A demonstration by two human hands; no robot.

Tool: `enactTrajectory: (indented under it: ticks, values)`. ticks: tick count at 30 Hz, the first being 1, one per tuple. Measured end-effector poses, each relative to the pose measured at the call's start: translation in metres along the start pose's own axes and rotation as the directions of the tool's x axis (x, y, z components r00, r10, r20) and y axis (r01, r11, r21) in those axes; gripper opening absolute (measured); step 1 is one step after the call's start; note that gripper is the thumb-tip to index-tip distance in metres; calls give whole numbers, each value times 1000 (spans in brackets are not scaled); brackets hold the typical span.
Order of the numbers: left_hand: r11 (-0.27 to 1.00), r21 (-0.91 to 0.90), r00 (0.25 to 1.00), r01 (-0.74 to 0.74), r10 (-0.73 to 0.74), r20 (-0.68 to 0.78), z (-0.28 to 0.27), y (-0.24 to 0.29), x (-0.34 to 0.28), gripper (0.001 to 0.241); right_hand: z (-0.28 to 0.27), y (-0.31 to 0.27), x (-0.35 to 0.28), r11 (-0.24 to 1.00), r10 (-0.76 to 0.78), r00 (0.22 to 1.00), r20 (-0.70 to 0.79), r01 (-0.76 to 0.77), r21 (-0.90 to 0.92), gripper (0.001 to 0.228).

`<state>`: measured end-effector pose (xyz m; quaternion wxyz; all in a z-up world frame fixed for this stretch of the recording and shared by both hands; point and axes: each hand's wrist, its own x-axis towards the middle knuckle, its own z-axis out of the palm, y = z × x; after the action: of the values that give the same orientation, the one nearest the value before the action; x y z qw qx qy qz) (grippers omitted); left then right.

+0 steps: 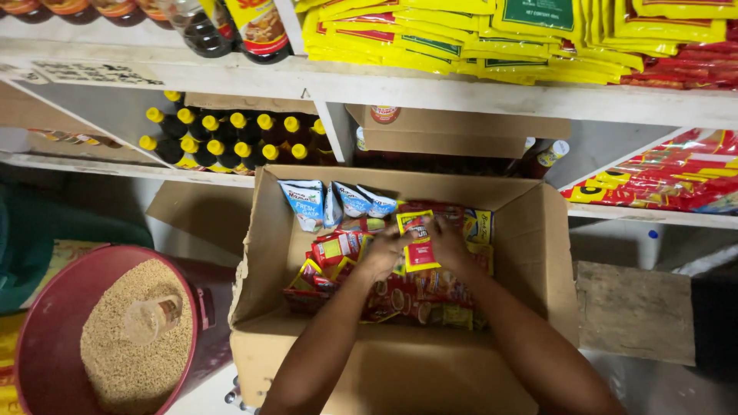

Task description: Stocking small packets of seasoning and food items from a cardboard box onto store shelves.

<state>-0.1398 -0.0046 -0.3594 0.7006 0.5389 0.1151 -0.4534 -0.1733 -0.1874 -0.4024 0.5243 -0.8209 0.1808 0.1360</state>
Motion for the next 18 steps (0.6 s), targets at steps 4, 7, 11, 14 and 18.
enactTrajectory:
  ticks: [4, 7, 11, 14, 18]
  values:
    - [992, 109, 983, -59, 77, -166, 22, 12, -12, 63, -4, -2, 9, 982, -190, 948, -255, 189, -31, 57]
    - [960, -263, 995, -94, 78, -68, 45, 17, -43, 54, -30, -66, -33, 954, -300, 888, -348, 281, -106, 54]
    - [722, -680, 943, -127, 301, 144, 47, -20, -48, 52, -45, -109, -80, 984, -150, 968, -203, 126, -128, 46]
    - [615, -783, 889, -97, 408, 210, 60, -16, -68, 45, -48, -106, -97, 972, -214, 943, -255, 181, -149, 52]
    - [597, -801, 907, -39, 358, 223, 81, 2, -109, 47, -53, -129, -135, 700, -641, 754, -143, 499, -511, 54]
